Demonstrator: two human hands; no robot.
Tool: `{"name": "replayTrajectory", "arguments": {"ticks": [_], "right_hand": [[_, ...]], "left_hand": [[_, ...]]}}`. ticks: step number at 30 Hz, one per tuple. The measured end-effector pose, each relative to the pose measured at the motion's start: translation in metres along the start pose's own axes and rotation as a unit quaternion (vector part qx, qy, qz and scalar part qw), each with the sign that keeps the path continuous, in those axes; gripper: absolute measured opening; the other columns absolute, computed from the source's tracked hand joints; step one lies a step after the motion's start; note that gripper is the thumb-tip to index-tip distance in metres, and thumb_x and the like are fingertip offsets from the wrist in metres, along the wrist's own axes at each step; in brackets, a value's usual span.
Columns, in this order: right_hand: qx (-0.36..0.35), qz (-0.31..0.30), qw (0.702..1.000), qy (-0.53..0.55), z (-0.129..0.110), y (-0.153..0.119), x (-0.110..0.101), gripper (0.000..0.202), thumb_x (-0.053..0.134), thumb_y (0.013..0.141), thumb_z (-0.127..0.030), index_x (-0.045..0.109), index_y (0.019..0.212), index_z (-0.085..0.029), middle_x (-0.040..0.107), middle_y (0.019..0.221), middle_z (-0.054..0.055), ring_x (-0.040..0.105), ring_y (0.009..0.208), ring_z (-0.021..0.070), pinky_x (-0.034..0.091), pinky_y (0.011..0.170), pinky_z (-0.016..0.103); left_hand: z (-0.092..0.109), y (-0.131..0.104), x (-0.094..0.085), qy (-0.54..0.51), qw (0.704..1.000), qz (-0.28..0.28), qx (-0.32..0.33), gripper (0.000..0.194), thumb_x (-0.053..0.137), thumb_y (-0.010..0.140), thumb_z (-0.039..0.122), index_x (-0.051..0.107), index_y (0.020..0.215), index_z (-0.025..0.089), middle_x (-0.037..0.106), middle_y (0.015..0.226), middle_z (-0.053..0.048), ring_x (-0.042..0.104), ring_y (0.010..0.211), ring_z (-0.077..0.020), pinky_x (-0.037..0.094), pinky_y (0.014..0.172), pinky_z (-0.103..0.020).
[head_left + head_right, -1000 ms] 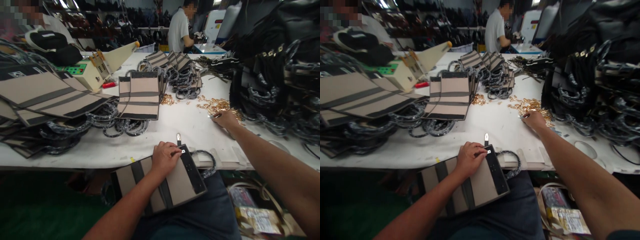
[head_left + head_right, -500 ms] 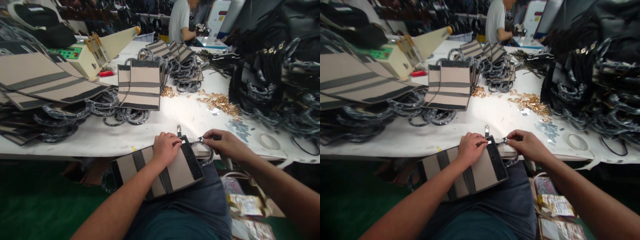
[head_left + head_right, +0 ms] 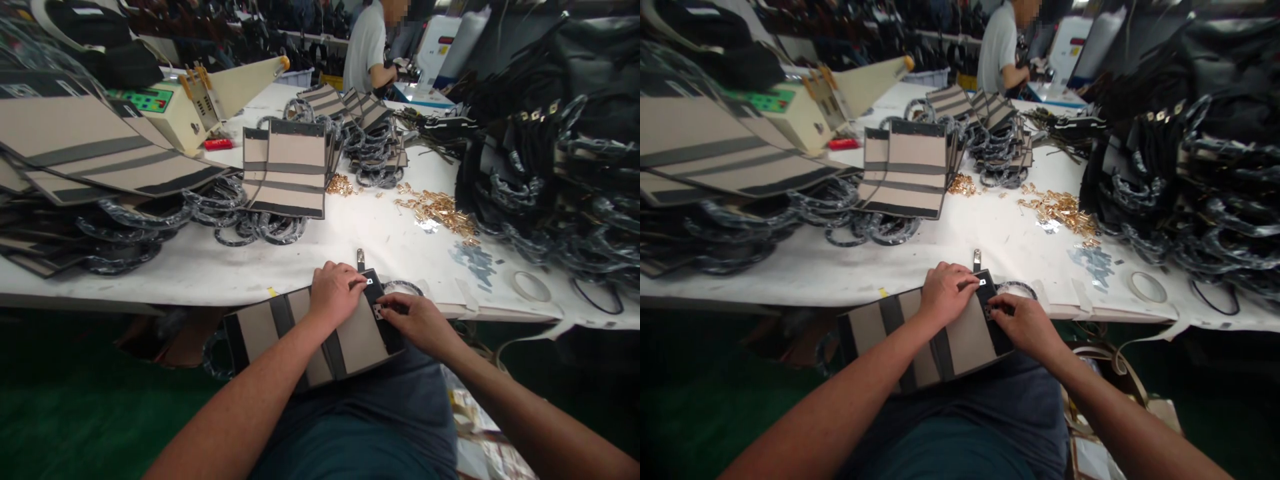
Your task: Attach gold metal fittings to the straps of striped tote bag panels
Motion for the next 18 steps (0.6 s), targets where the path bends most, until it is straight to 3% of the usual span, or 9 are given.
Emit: {"name": "replayTrajectory", "arguments": {"ticks": [9,18], "right_hand": [[-0.049,0.048,0.997,-0.028,-0.0043,0.001,0.0029,0.025,0.063,0.089,-0.037,0.073,0.108,-0.025,0.072,0.085,0.003,0.066,0.081,0.0244,0.048,0.077,0.037],[-0.071,0.065,0.993,-0.071,-0.0023,-0.0003,0.0002,0.02,0.066,0.091,-0.036,0.076,0.107,-0.028,0.077,0.096,0.003,0.072,0.088,0.0256,0.052,0.08,0.038]], "left_hand": [[-0.0003,0.0,0.0004,0.0,1.0,0.003,0.003,0.006,0.077,0.095,0.035,0.083,0.096,0.034,0.078,0.112,0.003,0.059,0.106,-0.0254,0.042,0.089,-0.044],[-0.0003,-0.0003,-0.0006,0.005,1.0,0.006,0.001,0.005,0.078,0.094,0.034,0.083,0.094,0.035,0.078,0.111,0.004,0.06,0.106,-0.0238,0.041,0.088,-0.043]]}}
Point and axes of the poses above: each hand's wrist, its own y-axis towards the middle knuckle, its own x-axis out of the palm, z = x × y, the point moved 9 cm from there along y, towards the middle knuckle
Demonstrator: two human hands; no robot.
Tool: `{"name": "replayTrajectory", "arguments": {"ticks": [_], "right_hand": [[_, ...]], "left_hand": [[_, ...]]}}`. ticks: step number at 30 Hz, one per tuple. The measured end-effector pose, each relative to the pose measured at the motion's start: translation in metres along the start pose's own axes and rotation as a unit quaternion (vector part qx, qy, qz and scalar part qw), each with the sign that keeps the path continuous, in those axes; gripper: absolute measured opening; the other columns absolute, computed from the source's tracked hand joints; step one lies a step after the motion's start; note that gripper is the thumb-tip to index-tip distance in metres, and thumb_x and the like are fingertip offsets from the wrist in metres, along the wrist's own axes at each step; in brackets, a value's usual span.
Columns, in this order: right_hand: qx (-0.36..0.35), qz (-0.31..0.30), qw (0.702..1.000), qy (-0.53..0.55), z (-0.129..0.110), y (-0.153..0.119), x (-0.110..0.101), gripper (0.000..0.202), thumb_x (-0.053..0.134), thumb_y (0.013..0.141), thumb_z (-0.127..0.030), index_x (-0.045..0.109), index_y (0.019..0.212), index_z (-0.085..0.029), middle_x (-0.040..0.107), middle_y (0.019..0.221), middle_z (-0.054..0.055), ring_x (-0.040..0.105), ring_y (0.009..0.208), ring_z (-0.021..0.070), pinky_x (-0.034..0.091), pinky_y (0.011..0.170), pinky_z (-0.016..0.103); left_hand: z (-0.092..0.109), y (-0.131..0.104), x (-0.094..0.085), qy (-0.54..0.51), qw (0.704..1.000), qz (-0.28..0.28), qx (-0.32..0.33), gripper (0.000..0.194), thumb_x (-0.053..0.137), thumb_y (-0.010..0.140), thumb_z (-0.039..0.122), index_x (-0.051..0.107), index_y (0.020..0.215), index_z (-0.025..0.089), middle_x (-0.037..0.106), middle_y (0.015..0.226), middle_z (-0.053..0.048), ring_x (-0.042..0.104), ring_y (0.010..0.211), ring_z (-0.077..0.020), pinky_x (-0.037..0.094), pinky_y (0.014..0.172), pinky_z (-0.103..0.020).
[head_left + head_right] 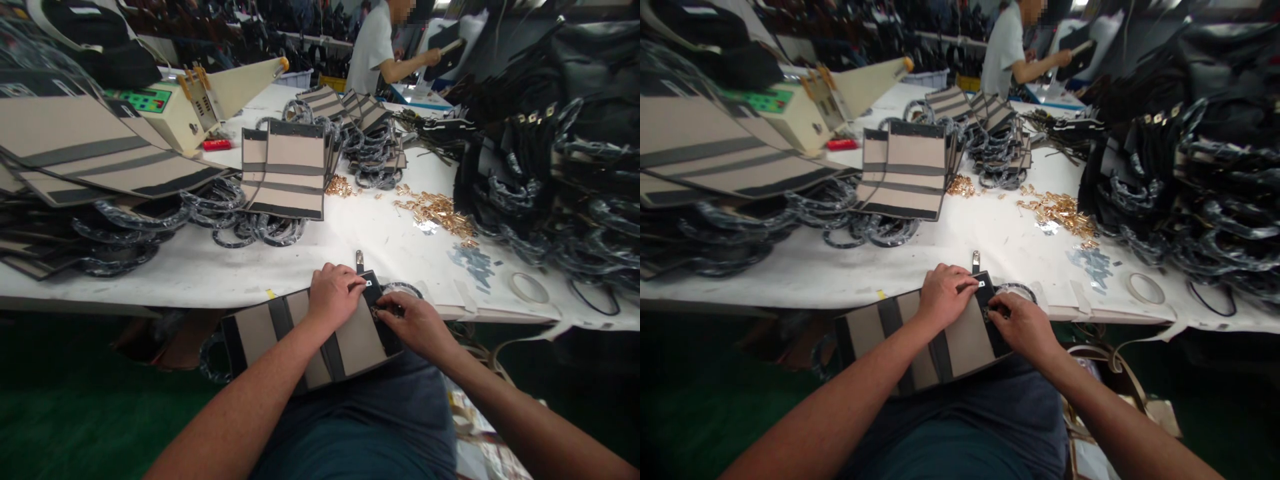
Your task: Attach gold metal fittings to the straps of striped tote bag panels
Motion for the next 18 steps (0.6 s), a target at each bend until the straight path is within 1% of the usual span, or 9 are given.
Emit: {"name": "replayTrajectory", "arguments": {"ticks": [3,6,8,10,11,13,15,16,18], "right_hand": [[-0.029,0.022,0.998,-0.05,-0.008,-0.004,0.0,0.018,0.066,0.094,-0.034,0.077,0.107,-0.029,0.078,0.103,0.003,0.074,0.094,0.0256,0.053,0.081,0.037],[-0.05,0.031,0.991,-0.122,-0.014,-0.005,0.001,0.021,0.061,0.099,-0.035,0.08,0.108,-0.031,0.078,0.104,0.004,0.075,0.092,0.0261,0.053,0.075,0.036],[-0.062,0.027,0.991,-0.12,-0.017,-0.003,-0.003,0.021,0.063,0.098,-0.035,0.082,0.106,-0.031,0.079,0.102,0.005,0.075,0.09,0.0265,0.054,0.074,0.036],[-0.058,0.031,0.997,-0.045,-0.018,0.002,-0.017,0.02,0.067,0.094,-0.037,0.084,0.101,-0.029,0.08,0.097,0.004,0.075,0.087,0.0259,0.056,0.075,0.035],[-0.042,0.042,0.998,0.012,-0.017,0.006,-0.028,0.02,0.07,0.093,-0.04,0.084,0.099,-0.027,0.08,0.09,0.004,0.075,0.081,0.0249,0.056,0.072,0.034],[0.008,0.088,0.988,0.127,-0.013,0.012,-0.055,0.028,0.075,0.09,-0.048,0.084,0.097,-0.023,0.074,0.07,0.003,0.068,0.063,0.021,0.052,0.057,0.031],[0.035,0.152,0.961,0.228,-0.014,0.018,-0.08,0.035,0.079,0.088,-0.052,0.083,0.098,-0.019,0.064,0.056,-0.001,0.056,0.049,0.0164,0.043,0.045,0.027],[0.027,0.182,0.94,0.286,-0.018,0.022,-0.089,0.034,0.08,0.088,-0.052,0.082,0.098,-0.019,0.06,0.054,-0.002,0.052,0.047,0.0145,0.04,0.044,0.026],[-0.009,0.218,0.878,0.427,-0.025,0.034,-0.095,0.03,0.083,0.086,-0.048,0.078,0.091,-0.019,0.054,0.054,-0.005,0.048,0.046,0.0114,0.042,0.044,0.025]], "left_hand": [[0.0,0.0,0.001,-0.002,1.0,0.001,0.0,0.004,0.078,0.094,0.034,0.083,0.094,0.035,0.078,0.111,0.005,0.06,0.106,-0.0236,0.041,0.088,-0.043],[0.0,0.0,0.001,-0.003,1.0,-0.001,-0.001,0.005,0.078,0.094,0.034,0.083,0.095,0.035,0.078,0.112,0.005,0.06,0.107,-0.0235,0.04,0.089,-0.043],[0.0,0.0,0.0,-0.006,1.0,-0.003,-0.004,0.005,0.078,0.094,0.034,0.083,0.095,0.035,0.078,0.112,0.005,0.06,0.107,-0.0235,0.04,0.09,-0.043],[0.0,0.001,-0.001,-0.01,1.0,-0.004,-0.008,0.005,0.078,0.094,0.034,0.083,0.095,0.035,0.079,0.112,0.005,0.06,0.107,-0.0238,0.04,0.09,-0.043],[-0.001,0.001,-0.001,-0.012,1.0,-0.006,-0.01,0.005,0.078,0.094,0.033,0.083,0.095,0.035,0.079,0.111,0.005,0.06,0.107,-0.024,0.04,0.09,-0.043],[-0.001,0.002,0.0,-0.015,1.0,-0.011,-0.013,0.006,0.078,0.094,0.033,0.083,0.095,0.036,0.079,0.11,0.005,0.06,0.106,-0.0243,0.04,0.089,-0.043],[-0.002,0.003,0.0,-0.017,1.0,-0.015,-0.019,0.007,0.078,0.094,0.031,0.083,0.094,0.035,0.079,0.11,0.005,0.06,0.106,-0.0245,0.039,0.088,-0.042],[-0.002,0.004,0.0,-0.018,0.999,-0.017,-0.023,0.007,0.078,0.094,0.031,0.083,0.093,0.035,0.079,0.11,0.005,0.06,0.106,-0.0245,0.039,0.088,-0.042],[-0.002,0.005,0.0,-0.018,0.999,-0.018,-0.028,0.007,0.078,0.094,0.031,0.083,0.092,0.035,0.079,0.11,0.005,0.06,0.106,-0.0243,0.04,0.088,-0.043]]}}
Point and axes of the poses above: each hand's wrist, its own y-axis towards the middle knuckle, its own x-axis out of the palm, z = x × y, the point moved 9 cm from there along y, towards the middle knuckle
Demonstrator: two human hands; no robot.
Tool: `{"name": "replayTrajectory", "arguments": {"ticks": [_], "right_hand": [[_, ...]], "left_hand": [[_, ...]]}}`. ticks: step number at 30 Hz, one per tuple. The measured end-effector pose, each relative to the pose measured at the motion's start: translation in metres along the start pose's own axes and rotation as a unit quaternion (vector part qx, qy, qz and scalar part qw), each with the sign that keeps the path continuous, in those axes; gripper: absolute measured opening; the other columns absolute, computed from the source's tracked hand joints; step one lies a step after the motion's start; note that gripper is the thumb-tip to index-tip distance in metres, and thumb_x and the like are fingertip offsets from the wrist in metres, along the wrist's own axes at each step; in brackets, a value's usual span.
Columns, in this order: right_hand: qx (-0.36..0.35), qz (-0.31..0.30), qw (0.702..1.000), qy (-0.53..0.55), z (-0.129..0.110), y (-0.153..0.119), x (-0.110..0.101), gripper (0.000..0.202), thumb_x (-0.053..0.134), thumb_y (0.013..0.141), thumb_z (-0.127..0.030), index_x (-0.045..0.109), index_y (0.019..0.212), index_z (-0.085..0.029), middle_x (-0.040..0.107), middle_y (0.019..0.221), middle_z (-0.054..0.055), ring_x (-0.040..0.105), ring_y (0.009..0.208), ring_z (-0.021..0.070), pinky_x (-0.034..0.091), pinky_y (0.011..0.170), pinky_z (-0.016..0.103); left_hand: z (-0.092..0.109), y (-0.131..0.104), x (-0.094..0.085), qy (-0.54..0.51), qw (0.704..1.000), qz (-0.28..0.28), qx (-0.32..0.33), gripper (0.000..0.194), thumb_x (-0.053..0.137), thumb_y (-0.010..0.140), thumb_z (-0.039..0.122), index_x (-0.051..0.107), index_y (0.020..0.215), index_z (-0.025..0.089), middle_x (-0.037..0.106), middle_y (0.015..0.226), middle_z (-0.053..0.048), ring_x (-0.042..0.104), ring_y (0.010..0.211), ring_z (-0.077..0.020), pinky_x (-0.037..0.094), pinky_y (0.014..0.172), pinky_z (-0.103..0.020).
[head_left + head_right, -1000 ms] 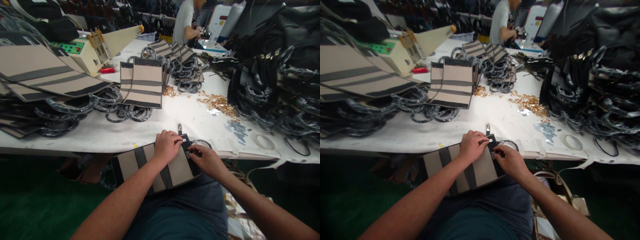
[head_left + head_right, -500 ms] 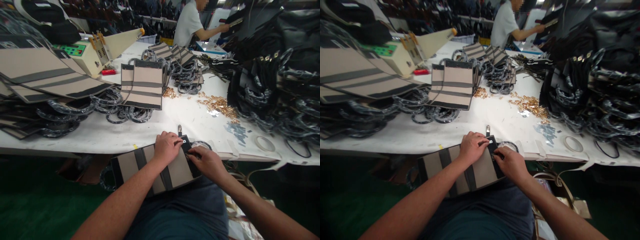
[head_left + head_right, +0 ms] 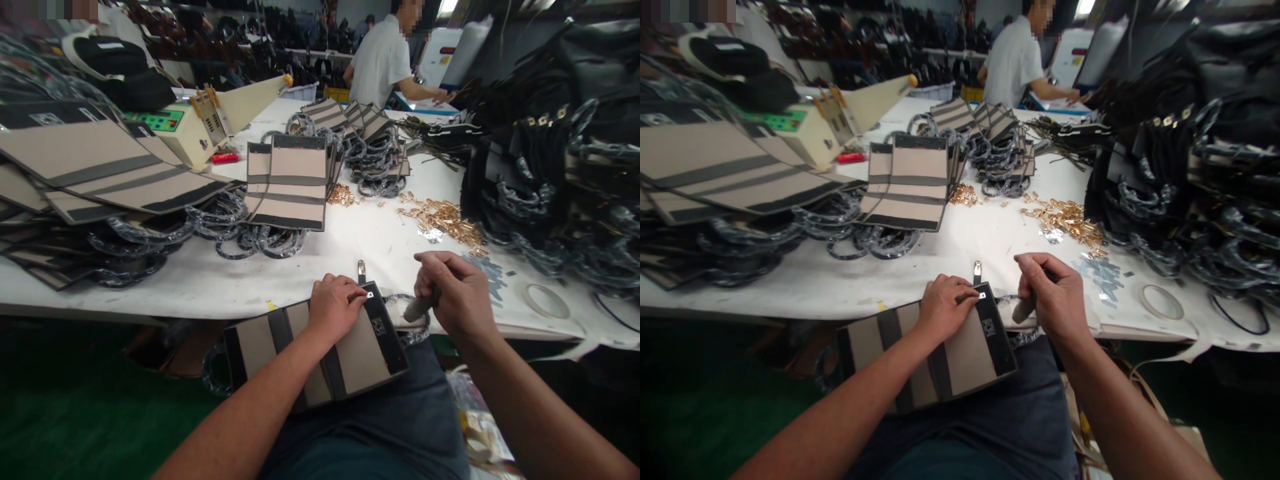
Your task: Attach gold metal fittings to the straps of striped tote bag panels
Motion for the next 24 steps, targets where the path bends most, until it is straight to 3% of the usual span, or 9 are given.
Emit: {"name": "replayTrajectory", "arguments": {"ticks": [4,7,10,15,19,24], "right_hand": [[0.026,0.052,0.965,0.255,0.025,0.025,0.018,0.032,0.085,0.081,-0.043,0.066,0.073,-0.019,0.044,0.053,-0.009,0.042,0.042,0.0077,0.042,0.042,0.023],[0.049,0.101,0.94,0.321,0.051,0.04,0.021,0.036,0.084,0.077,-0.043,0.059,0.066,-0.02,0.042,0.052,-0.009,0.039,0.04,0.0067,0.041,0.039,0.021],[0.062,0.109,0.929,0.349,0.063,0.047,0.021,0.037,0.084,0.076,-0.041,0.056,0.064,-0.02,0.041,0.051,-0.01,0.037,0.039,0.0061,0.039,0.038,0.021],[-0.002,0.071,0.953,0.295,0.046,0.038,0.028,0.034,0.078,0.085,-0.036,0.057,0.064,-0.02,0.042,0.051,-0.009,0.038,0.038,0.0076,0.039,0.039,0.023],[-0.067,-0.019,0.984,0.162,0.021,0.022,0.057,0.04,0.075,0.095,-0.036,0.055,0.063,-0.022,0.049,0.051,-0.006,0.047,0.041,0.0111,0.04,0.043,0.026],[-0.041,-0.111,0.993,0.007,0.017,0.012,0.086,0.046,0.071,0.098,-0.052,0.061,0.065,-0.021,0.057,0.054,-0.003,0.052,0.05,0.013,0.042,0.051,0.027]], "left_hand": [[0.001,0.001,-0.001,-0.005,1.0,-0.002,-0.006,0.007,0.08,0.093,0.03,0.083,0.091,0.036,0.079,0.109,0.005,0.061,0.105,-0.0231,0.04,0.089,-0.043],[0.002,0.001,-0.001,-0.01,1.0,0.003,-0.005,0.008,0.081,0.092,0.028,0.083,0.091,0.036,0.079,0.109,0.005,0.062,0.104,-0.0228,0.04,0.09,-0.043],[0.001,0.002,-0.001,-0.013,1.0,0.008,-0.007,0.008,0.082,0.09,0.027,0.082,0.091,0.035,0.079,0.109,0.005,0.062,0.104,-0.0226,0.041,0.09,-0.043],[0.0,0.005,0.001,-0.014,1.0,0.002,-0.013,0.009,0.083,0.089,0.025,0.081,0.091,0.034,0.079,0.109,0.006,0.063,0.105,-0.0227,0.041,0.09,-0.043],[0.002,0.005,0.0,-0.013,1.0,-0.005,-0.013,0.008,0.082,0.091,0.026,0.08,0.092,0.033,0.079,0.11,0.006,0.062,0.105,-0.023,0.041,0.09,-0.042],[-0.003,0.005,-0.003,0.002,0.999,-0.012,-0.039,0.014,0.083,0.089,0.03,0.078,0.102,0.029,0.079,0.103,0.003,0.064,0.104,-0.0247,0.044,0.09,-0.04]]}}
Point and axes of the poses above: each hand's wrist, its own y-axis towards the middle knuckle, its own x-axis out of the palm, z = x × y, the point moved 9 cm from there along y, towards the middle knuckle
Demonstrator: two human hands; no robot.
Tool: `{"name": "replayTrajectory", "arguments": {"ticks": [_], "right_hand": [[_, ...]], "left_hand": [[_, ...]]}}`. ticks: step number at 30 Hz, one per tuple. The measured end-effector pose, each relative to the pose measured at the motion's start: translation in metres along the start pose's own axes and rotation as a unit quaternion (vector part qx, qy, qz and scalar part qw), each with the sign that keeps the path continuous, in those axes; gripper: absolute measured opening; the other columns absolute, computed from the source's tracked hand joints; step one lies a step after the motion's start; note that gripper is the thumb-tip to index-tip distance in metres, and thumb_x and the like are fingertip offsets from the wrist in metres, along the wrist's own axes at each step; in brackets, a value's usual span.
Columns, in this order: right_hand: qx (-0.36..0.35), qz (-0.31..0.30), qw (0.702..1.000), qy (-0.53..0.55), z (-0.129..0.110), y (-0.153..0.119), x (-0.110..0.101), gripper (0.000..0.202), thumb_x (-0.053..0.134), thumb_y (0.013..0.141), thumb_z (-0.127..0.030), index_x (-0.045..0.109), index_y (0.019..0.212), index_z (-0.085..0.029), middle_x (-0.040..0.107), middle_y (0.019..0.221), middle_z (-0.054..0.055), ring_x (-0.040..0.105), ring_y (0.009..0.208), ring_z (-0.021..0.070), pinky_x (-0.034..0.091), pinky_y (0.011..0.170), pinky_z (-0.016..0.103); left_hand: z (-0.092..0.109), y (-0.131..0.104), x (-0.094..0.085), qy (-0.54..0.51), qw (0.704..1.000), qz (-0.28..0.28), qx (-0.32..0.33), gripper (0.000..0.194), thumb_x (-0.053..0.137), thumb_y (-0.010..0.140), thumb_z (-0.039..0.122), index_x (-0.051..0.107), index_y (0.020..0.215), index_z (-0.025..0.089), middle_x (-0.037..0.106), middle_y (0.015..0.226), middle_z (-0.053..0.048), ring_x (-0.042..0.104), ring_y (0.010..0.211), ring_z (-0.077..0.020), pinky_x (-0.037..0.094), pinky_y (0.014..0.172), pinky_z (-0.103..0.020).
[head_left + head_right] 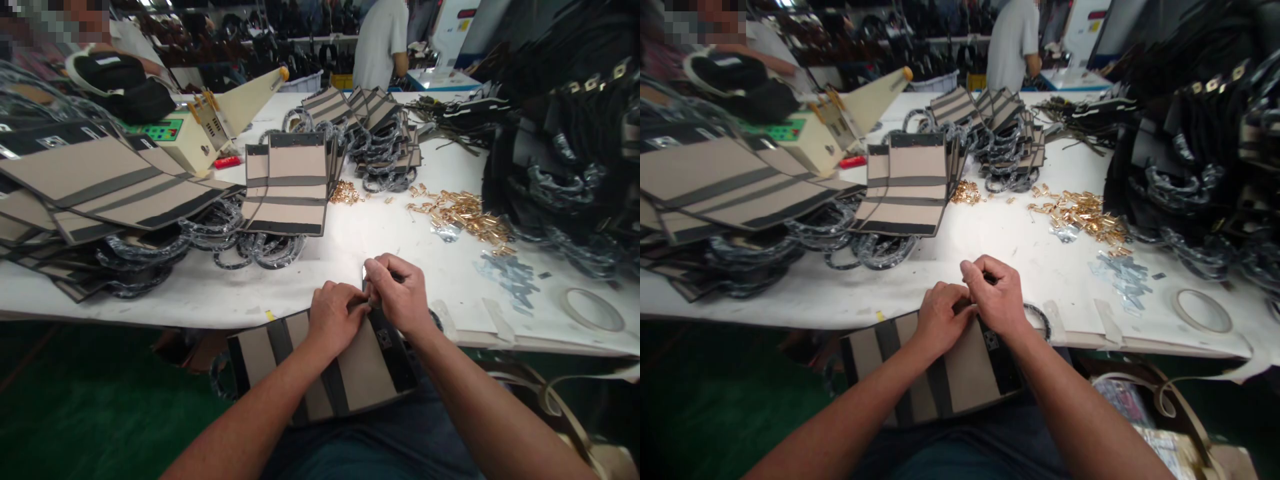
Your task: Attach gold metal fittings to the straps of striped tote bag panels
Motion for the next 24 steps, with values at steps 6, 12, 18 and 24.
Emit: {"name": "replayTrajectory", "arguments": {"ticks": [6,12,18,24], "right_hand": [[0.01,-0.001,1.0,0.009,0.006,-0.01,-0.003,0.049,0.07,0.098,-0.058,0.056,0.067,-0.023,0.059,0.055,-0.002,0.056,0.053,0.0151,0.045,0.055,0.028],[-0.023,0.055,0.992,0.114,0.019,-0.015,-0.011,0.046,0.073,0.098,-0.048,0.05,0.066,-0.024,0.049,0.052,-0.006,0.044,0.045,0.0125,0.036,0.045,0.028],[-0.048,0.031,0.99,0.133,-0.014,-0.008,-0.007,0.044,0.075,0.096,-0.042,0.052,0.064,-0.023,0.047,0.053,-0.005,0.043,0.043,0.0118,0.035,0.043,0.027],[-0.073,0.011,0.992,0.102,-0.026,-0.011,-0.001,0.044,0.072,0.098,-0.041,0.053,0.063,-0.024,0.049,0.053,-0.003,0.044,0.046,0.0135,0.036,0.046,0.03]], "left_hand": [[-0.008,0.008,-0.003,0.031,0.992,-0.117,-0.038,0.031,0.078,0.087,0.039,0.079,0.114,0.026,0.079,0.113,-0.005,0.068,0.106,-0.028,0.049,0.086,-0.035],[-0.016,0.027,0.001,0.019,0.972,-0.22,-0.079,0.025,0.071,0.085,0.046,0.084,0.084,0.025,0.078,0.078,-0.003,0.07,0.073,-0.0216,0.044,0.064,-0.03],[-0.03,0.032,0.012,-0.012,0.963,-0.243,-0.117,0.024,0.076,0.079,0.049,0.084,0.083,0.026,0.079,0.079,0.0,0.069,0.073,-0.019,0.043,0.061,-0.027],[-0.036,0.032,0.014,-0.026,0.961,-0.241,-0.133,0.023,0.077,0.078,0.051,0.083,0.082,0.029,0.079,0.08,0.001,0.069,0.076,-0.0191,0.043,0.063,-0.028]]}}
Point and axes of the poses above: each hand's wrist, its own y-axis towards the middle knuckle, its own x-axis out of the palm, z = x × y, the point moved 9 cm from there along y, towards the middle knuckle
